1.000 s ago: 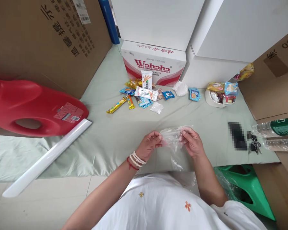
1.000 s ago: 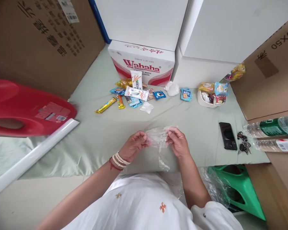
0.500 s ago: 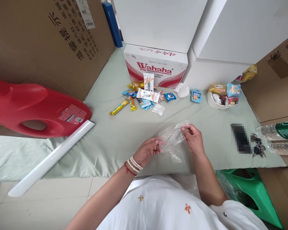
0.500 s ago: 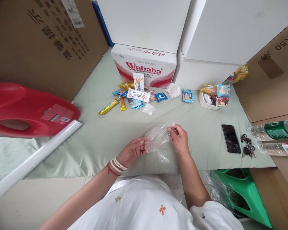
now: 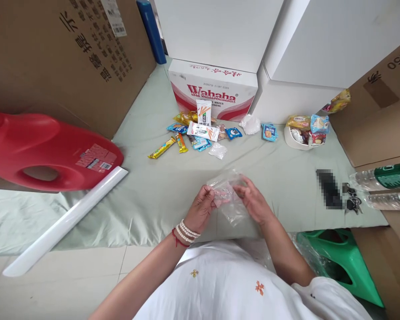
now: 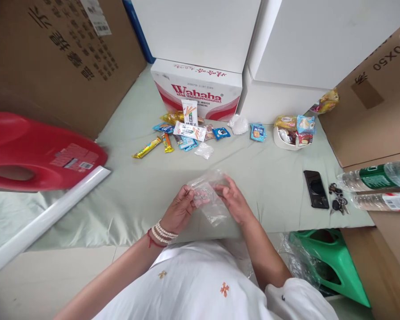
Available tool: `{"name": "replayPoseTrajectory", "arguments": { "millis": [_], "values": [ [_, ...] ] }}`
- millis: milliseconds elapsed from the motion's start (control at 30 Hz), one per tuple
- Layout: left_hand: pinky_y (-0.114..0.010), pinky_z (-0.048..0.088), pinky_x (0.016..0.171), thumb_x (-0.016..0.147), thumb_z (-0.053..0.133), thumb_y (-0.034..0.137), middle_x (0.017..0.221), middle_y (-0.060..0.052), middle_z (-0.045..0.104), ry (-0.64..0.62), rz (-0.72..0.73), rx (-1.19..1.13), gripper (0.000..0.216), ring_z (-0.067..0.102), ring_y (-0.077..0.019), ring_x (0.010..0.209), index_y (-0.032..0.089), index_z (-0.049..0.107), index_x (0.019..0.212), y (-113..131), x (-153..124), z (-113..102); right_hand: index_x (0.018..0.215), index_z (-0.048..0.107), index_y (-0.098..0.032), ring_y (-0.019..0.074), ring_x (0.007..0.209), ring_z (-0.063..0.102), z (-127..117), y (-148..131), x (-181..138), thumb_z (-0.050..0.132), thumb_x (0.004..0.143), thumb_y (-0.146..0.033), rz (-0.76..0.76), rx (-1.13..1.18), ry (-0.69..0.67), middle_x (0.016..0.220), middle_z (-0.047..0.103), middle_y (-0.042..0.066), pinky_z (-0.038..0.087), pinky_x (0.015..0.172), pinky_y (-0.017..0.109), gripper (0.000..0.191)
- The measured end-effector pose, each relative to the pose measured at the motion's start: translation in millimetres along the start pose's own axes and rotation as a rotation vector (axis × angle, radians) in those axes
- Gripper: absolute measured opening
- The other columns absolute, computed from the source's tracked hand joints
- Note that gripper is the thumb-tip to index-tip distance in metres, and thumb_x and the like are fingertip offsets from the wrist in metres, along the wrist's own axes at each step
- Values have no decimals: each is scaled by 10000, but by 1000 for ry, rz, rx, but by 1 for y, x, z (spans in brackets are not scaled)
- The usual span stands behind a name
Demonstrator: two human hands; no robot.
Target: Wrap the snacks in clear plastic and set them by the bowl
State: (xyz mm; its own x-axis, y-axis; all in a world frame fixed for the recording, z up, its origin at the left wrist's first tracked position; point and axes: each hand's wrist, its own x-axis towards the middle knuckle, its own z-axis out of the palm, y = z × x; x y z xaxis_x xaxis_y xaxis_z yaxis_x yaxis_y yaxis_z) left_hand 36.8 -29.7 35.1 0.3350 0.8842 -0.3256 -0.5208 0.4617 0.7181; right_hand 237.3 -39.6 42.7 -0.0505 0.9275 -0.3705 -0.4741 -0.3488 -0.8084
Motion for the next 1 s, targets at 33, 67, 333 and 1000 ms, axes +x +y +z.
{"name": "replayPoseTrajectory", "arguments": {
  "millis": [33,67,333,1000],
  "values": [
    [-329,576,832,815,804,520,936,9,696,19,11,10,399,667,-146,847,221,547,877,-1,0,2,1274,637,-297,213,972,699,5,5,-1,903,685,-561,48,26,12,1003,748,29,562,834,324,698],
    [-299,577,775,804,807,532,919,15,685,41,17,25,417,651,-132,804,222,540,884,-1,1,3,1219,659,-277,198,907,700,9,8,-1,927,672,-493,76,59,38,937,741,16,561,800,303,647],
    [-221,296,402,791,715,572,550,115,451,250,-56,429,407,318,-73,379,236,499,873,4,15,-26,878,660,-220,111,555,556,-2,12,9,884,673,-443,14,-195,206,742,615,-45,429,481,236,376],
    [-267,452,658,852,507,248,859,-25,657,-255,133,1100,201,547,-138,684,189,695,894,27,43,1,1357,683,-271,145,654,543,-28,32,-11,443,974,-177,-531,-1378,220,827,557,13,463,647,254,462]
  ]
}}
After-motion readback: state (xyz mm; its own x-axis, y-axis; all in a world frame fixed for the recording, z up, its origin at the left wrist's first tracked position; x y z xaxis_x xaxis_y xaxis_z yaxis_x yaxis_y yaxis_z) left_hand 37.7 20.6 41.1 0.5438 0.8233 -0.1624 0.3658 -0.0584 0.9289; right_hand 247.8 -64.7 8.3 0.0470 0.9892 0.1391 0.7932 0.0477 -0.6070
